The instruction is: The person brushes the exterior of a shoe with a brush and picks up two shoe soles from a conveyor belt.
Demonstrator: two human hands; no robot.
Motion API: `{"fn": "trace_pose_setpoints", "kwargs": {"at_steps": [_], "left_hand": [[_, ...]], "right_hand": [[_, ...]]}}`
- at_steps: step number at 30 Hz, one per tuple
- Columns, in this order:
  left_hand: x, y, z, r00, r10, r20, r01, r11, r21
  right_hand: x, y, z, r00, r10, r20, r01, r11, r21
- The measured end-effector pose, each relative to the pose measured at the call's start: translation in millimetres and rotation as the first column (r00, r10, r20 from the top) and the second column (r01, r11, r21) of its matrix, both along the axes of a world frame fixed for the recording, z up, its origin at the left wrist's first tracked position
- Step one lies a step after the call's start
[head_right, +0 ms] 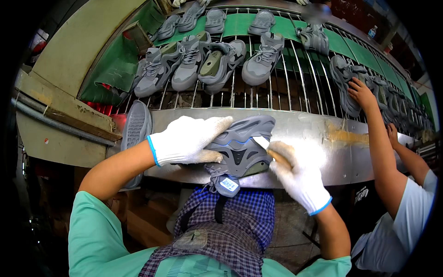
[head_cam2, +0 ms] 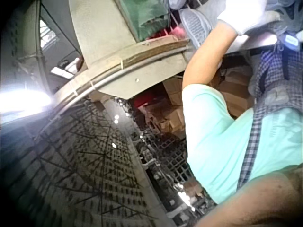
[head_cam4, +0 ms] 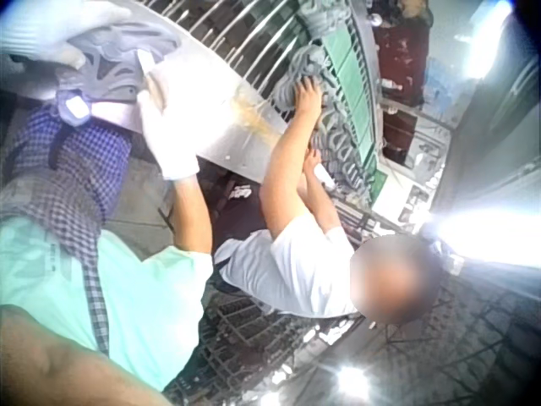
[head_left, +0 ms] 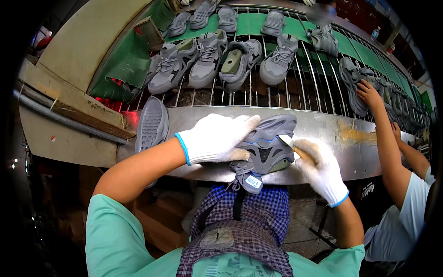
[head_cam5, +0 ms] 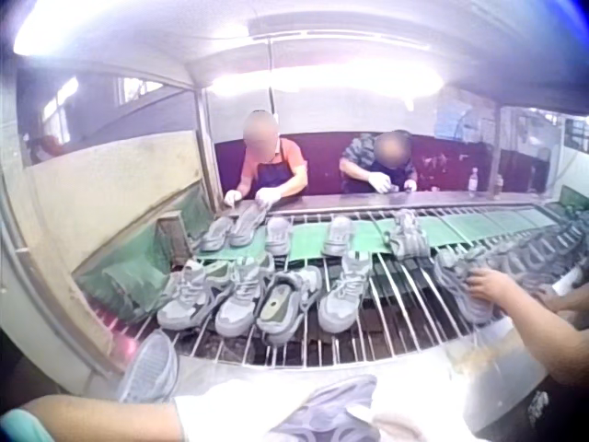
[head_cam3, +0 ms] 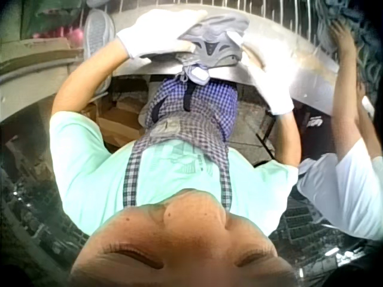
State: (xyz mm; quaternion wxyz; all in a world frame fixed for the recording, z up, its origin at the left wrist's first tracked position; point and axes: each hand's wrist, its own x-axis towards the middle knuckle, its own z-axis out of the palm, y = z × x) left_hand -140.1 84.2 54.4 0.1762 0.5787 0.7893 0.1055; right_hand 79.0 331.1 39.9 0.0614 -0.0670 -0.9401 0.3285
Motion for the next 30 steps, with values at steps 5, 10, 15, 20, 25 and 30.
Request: {"fn": "trace_pose_setpoints", "kwargs": {"at_steps": [5,10,15,20,25,30], "left_hand": [[0,-1,1,1.0,0.0,-0.018,-0.001,1.0,-0.027],[3,3,6,0.998,0.007,-0.058,-0.014,0.994,-0.112],[7,2,7,0.991,0.002,-0.134,-0.004,1.0,-0.014],[17,4,0,0.976,0.016,-0.219,0.015,0.99,0.142],[54,49,-15,0.945,0.182,-0.271,-0.118,0.964,0.237],[61,56,-30,0.937,0.289,-0.196,-0.206,0.91,0.36]], "right_hand": [[17,-34,46,0.987,0.087,-0.134,-0.09,0.996,-0.014],[-22,-59,-15,0.965,0.09,0.246,-0.094,0.996,0.003],[-16,-60,6,0.951,0.107,0.29,-0.134,0.988,0.074],[16,-41,-27,0.998,-0.058,0.016,0.059,0.993,-0.106],[11,-56,-26,0.976,-0.219,0.022,0.219,0.958,-0.186],[-16,-65,-107,0.895,-0.385,-0.224,0.173,0.764,-0.622]]}}
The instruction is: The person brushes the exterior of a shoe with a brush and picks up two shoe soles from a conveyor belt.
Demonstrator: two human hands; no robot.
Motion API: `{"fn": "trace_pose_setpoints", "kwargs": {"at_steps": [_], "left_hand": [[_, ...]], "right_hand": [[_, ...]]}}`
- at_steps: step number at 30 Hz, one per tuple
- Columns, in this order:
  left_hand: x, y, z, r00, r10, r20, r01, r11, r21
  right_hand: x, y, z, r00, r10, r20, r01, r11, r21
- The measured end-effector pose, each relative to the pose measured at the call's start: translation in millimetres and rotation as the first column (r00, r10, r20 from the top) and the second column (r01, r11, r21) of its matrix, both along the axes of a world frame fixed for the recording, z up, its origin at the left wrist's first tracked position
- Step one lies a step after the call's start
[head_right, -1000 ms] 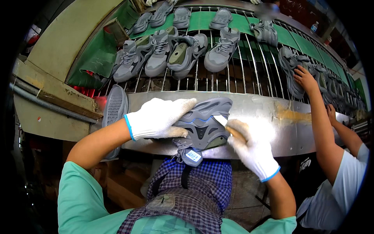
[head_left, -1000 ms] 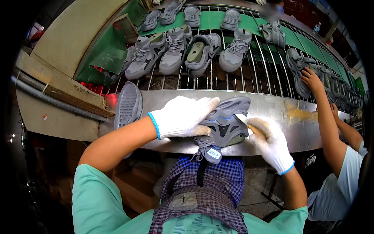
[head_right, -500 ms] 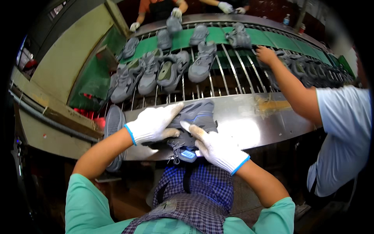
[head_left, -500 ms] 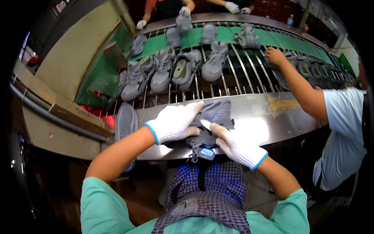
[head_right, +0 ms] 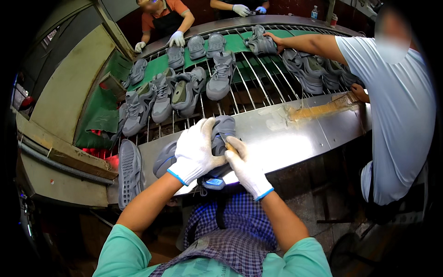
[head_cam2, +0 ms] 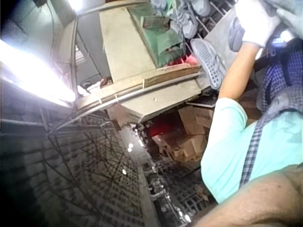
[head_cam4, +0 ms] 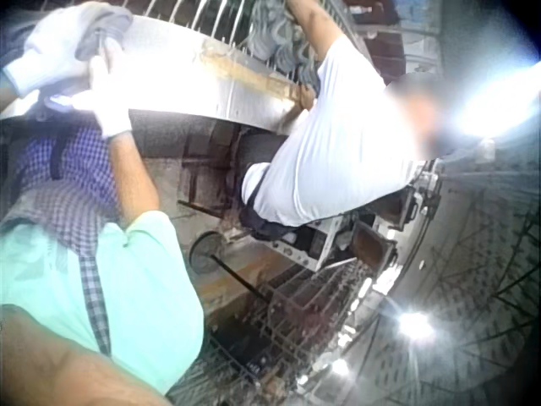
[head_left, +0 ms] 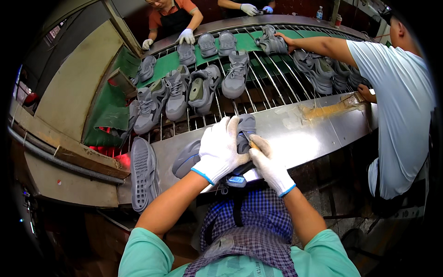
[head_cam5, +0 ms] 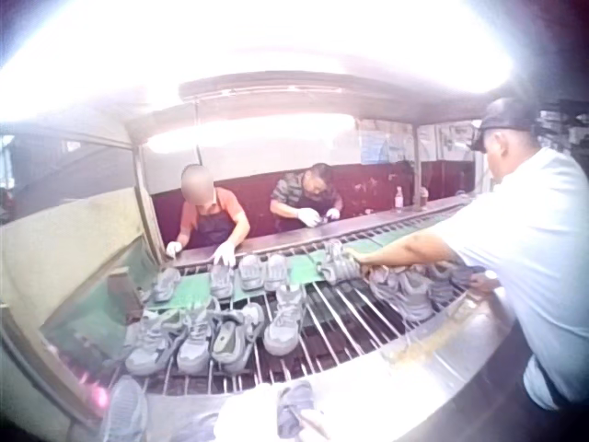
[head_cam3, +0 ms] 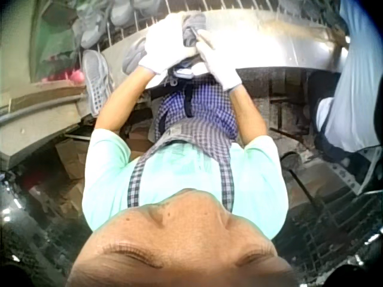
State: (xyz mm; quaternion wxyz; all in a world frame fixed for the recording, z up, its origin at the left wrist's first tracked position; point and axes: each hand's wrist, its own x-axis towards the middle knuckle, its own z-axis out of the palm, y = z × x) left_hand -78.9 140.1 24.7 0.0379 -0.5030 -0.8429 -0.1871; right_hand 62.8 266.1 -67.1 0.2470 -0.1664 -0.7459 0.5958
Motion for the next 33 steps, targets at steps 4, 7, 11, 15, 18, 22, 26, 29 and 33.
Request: {"fn": "trace_pose_setpoints", "kwargs": {"at_steps": [4,7,11,15,18,22,26,29,33], "left_hand": [[0,-5,-15,0.995,0.039,-0.089,-0.035,0.998,0.042],[0,-7,-15,0.993,0.028,-0.117,-0.025,0.999,0.031],[2,-4,-11,0.995,-0.005,-0.096,0.005,1.0,-0.001],[1,-6,-8,0.992,-0.026,-0.127,0.021,0.999,-0.043],[1,-7,-7,0.99,-0.022,-0.139,0.017,0.999,-0.032],[-3,-8,-12,0.983,-0.017,-0.181,0.018,1.0,0.007],[0,-5,-10,0.987,-0.006,-0.158,0.007,1.0,0.002],[1,-5,-14,0.99,-0.009,-0.142,0.008,1.0,-0.007],[-9,-1,-7,0.996,-0.023,-0.091,0.017,0.998,-0.058]], "right_hand": [[6,-3,43,0.997,0.072,-0.021,-0.056,0.524,-0.85],[6,14,42,0.983,0.179,0.051,-0.075,0.632,-0.771],[12,41,34,0.953,0.235,0.189,-0.184,0.949,-0.255],[24,35,69,0.923,0.198,0.331,-0.241,0.966,0.097],[31,11,62,0.954,0.068,0.291,-0.143,0.958,0.248],[9,-9,29,0.988,-0.038,0.15,0.01,0.982,0.188],[22,15,22,0.958,-0.181,0.224,0.076,0.909,0.409],[25,24,36,0.945,-0.125,0.303,-0.02,0.901,0.434],[16,23,21,0.972,-0.022,0.234,-0.04,0.966,0.256]]}}
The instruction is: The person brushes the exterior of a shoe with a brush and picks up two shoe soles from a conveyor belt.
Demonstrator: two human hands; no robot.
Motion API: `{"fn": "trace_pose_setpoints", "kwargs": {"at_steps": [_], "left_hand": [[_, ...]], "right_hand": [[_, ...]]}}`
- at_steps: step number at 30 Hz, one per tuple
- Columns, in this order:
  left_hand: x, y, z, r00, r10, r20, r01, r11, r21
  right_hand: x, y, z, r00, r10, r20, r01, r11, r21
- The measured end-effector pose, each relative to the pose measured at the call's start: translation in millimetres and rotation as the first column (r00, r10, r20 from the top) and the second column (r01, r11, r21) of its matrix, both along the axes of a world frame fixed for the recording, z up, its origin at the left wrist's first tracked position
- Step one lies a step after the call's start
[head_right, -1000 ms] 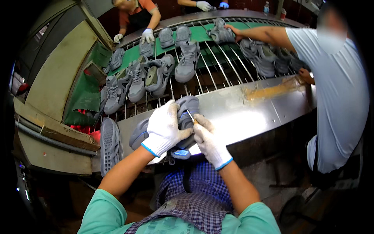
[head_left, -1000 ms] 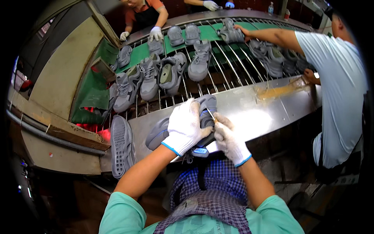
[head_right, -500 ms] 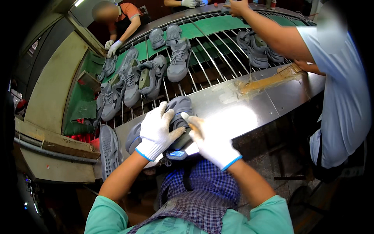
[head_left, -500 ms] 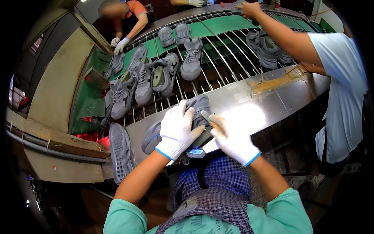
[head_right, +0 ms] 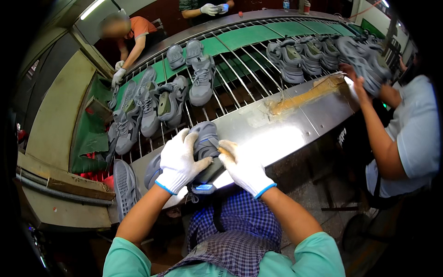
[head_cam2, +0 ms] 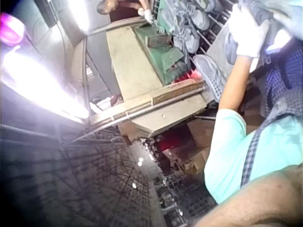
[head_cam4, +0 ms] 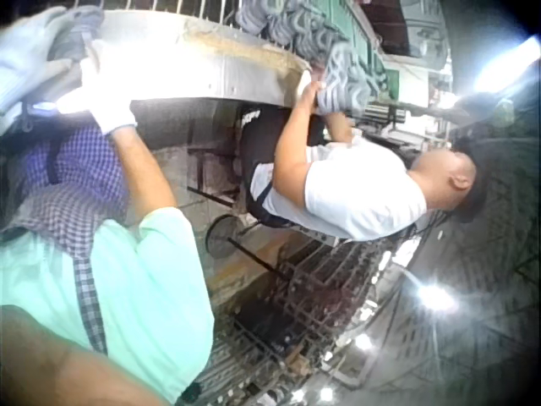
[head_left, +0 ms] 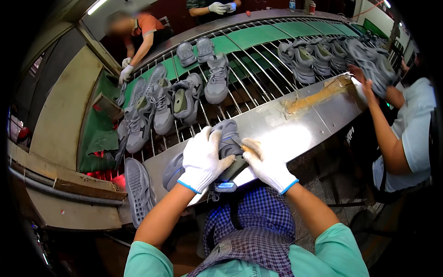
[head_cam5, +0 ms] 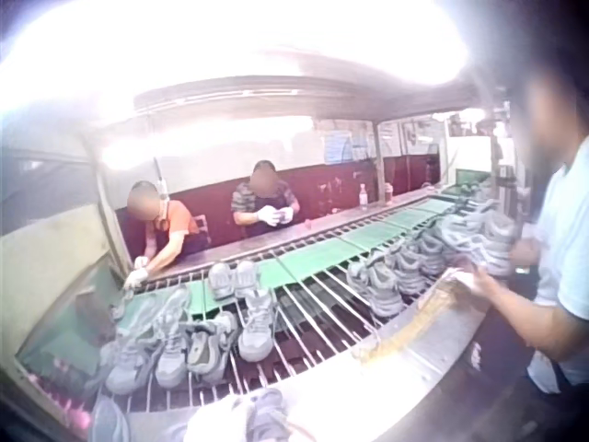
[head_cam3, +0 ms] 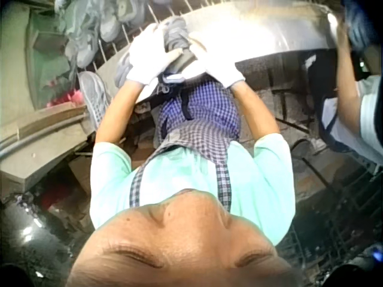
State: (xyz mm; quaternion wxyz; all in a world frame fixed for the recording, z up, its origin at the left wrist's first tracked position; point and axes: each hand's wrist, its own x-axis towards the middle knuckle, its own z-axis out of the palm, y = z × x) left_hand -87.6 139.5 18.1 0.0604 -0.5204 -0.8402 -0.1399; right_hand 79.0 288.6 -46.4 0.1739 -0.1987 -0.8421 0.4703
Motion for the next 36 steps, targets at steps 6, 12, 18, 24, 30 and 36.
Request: {"fn": "trace_pose_setpoints", "kwargs": {"at_steps": [6,12,18,24,30,36], "left_hand": [[-9,17,25,0.987,0.05,0.152,-0.011,0.969,-0.248],[-10,23,27,0.979,0.015,0.203,0.035,0.97,-0.242],[-11,18,19,0.977,-0.101,0.19,0.132,0.979,-0.157],[-12,12,11,0.979,-0.135,0.155,0.156,0.98,-0.126],[-9,16,10,0.982,-0.09,0.163,0.117,0.98,-0.162],[-10,16,19,0.985,-0.009,0.175,0.048,0.975,-0.218]], "right_hand": [[2,-4,14,0.994,0.032,0.101,0.038,0.783,-0.621],[-19,60,-13,0.99,-0.142,-0.004,0.136,0.954,-0.267],[-72,84,12,0.922,0.374,0.102,-0.195,0.675,-0.712],[-76,61,-6,0.962,0.267,-0.056,-0.272,0.947,-0.168],[-77,55,44,0.91,0.275,0.31,-0.332,0.932,0.149],[-81,43,54,0.919,0.24,0.313,-0.304,0.936,0.177]]}}
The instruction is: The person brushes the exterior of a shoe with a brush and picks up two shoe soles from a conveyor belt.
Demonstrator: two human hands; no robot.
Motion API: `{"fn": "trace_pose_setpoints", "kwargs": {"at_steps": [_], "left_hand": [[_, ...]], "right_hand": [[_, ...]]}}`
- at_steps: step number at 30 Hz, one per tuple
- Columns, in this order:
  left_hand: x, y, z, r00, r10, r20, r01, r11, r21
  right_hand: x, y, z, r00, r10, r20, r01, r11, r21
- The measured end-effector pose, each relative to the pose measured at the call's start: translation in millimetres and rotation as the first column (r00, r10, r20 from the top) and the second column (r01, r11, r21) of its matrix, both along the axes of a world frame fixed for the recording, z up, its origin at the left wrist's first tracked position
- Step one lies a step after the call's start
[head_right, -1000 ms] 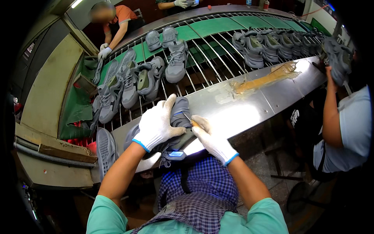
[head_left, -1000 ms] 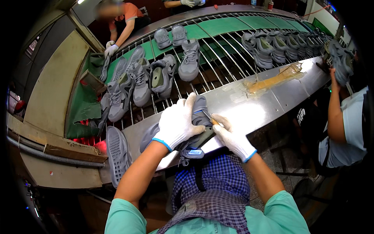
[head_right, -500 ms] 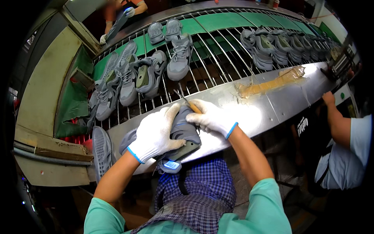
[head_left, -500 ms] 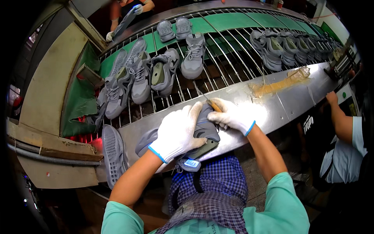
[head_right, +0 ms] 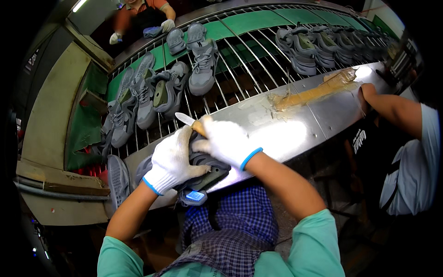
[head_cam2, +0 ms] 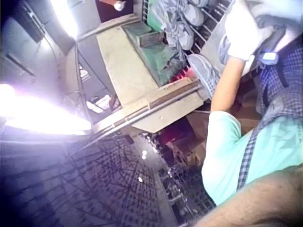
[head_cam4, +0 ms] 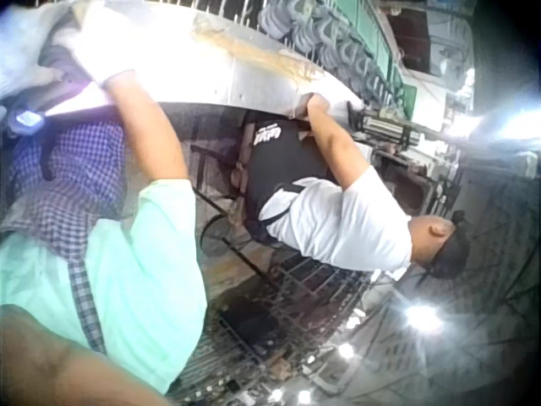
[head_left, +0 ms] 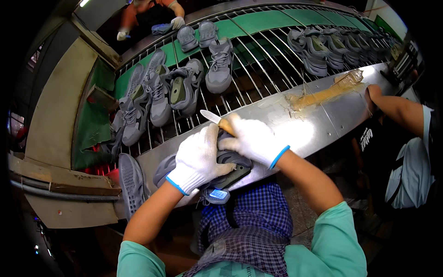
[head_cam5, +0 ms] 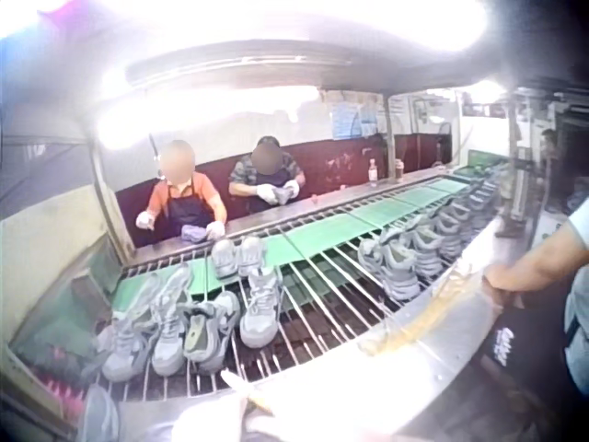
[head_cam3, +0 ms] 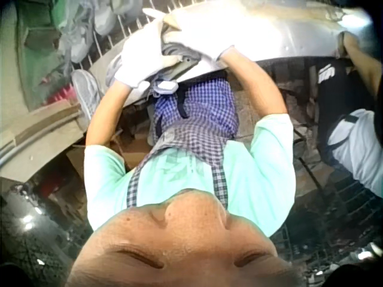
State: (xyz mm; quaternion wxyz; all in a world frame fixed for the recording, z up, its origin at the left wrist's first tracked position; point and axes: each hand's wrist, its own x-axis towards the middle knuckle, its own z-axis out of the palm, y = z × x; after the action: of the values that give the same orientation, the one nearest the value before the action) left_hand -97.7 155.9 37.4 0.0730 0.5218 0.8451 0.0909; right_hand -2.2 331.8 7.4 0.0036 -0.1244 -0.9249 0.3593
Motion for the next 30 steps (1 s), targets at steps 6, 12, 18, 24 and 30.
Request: {"fn": "trace_pose_setpoints", "kwargs": {"at_steps": [6,12,18,24,30], "left_hand": [[-10,14,0,0.989,0.078,0.125,-0.069,0.995,-0.077],[-16,55,9,0.999,0.029,0.032,-0.015,0.929,-0.37],[-15,93,3,0.993,-0.096,0.069,0.117,0.886,-0.448],[-85,70,-17,0.925,0.006,0.38,0.069,0.981,-0.183],[-90,-103,-2,0.807,0.203,0.555,-0.451,0.818,0.356]], "right_hand": [[33,42,-72,0.933,-0.323,0.157,0.291,0.425,-0.857],[23,1,-64,0.911,-0.41,0.049,0.227,0.399,-0.888],[29,-5,-77,0.866,-0.5,-0.015,0.211,0.392,-0.896],[47,-10,-74,0.85,-0.523,0.062,0.335,0.447,-0.83],[75,30,-60,0.928,-0.302,-0.218,0.37,0.81,0.455]]}}
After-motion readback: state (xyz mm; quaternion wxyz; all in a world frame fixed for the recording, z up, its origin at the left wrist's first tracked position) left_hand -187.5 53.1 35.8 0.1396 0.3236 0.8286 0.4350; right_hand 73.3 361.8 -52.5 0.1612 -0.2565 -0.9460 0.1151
